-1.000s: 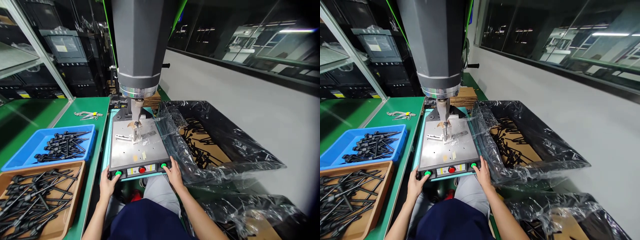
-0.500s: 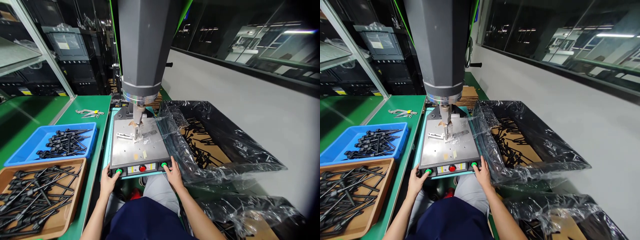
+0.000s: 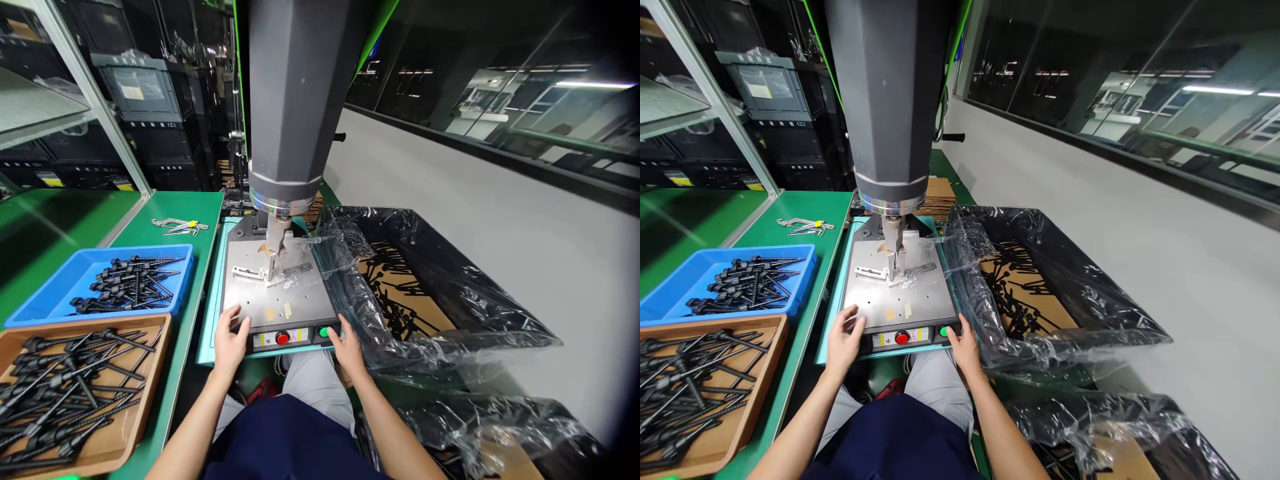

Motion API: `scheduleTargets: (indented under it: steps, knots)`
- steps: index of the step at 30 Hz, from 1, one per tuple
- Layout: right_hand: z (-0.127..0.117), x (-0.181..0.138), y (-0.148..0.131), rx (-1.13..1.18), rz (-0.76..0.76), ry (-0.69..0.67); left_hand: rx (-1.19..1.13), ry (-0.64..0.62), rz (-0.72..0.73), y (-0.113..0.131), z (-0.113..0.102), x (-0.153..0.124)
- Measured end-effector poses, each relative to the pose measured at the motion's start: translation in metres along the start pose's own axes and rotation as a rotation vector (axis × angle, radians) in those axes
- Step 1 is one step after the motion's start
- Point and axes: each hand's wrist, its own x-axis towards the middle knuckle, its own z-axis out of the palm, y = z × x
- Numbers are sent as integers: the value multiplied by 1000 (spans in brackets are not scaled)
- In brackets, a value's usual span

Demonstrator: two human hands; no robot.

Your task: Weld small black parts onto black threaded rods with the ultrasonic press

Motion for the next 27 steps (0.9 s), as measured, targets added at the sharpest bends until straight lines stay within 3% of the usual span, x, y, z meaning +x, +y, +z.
scheduleTargets:
  steps: [4, 6, 10, 13, 18, 21, 27]
  knots:
    - [-5, 8, -21, 52, -63, 159, -196, -149, -53, 28, 37, 30]
    - [-3, 9, -35, 146, -52, 161, -226, -167, -76, 38, 53, 46]
    - [18, 8, -65, 406, 23, -108, -277, -178, -180, 54, 75, 70]
    - [42, 9, -86, 484, 31, -324, -380, -254, -326, 64, 86, 78]
    - [79, 26, -108, 449, -27, -469, -535, -306, -373, 74, 91, 79]
    - [92, 43, -118, 288, -185, -410, -575, -318, -354, 78, 90, 79]
    - [95, 87, -149, 111, -462, -79, -672, -315, -299, 91, 88, 80]
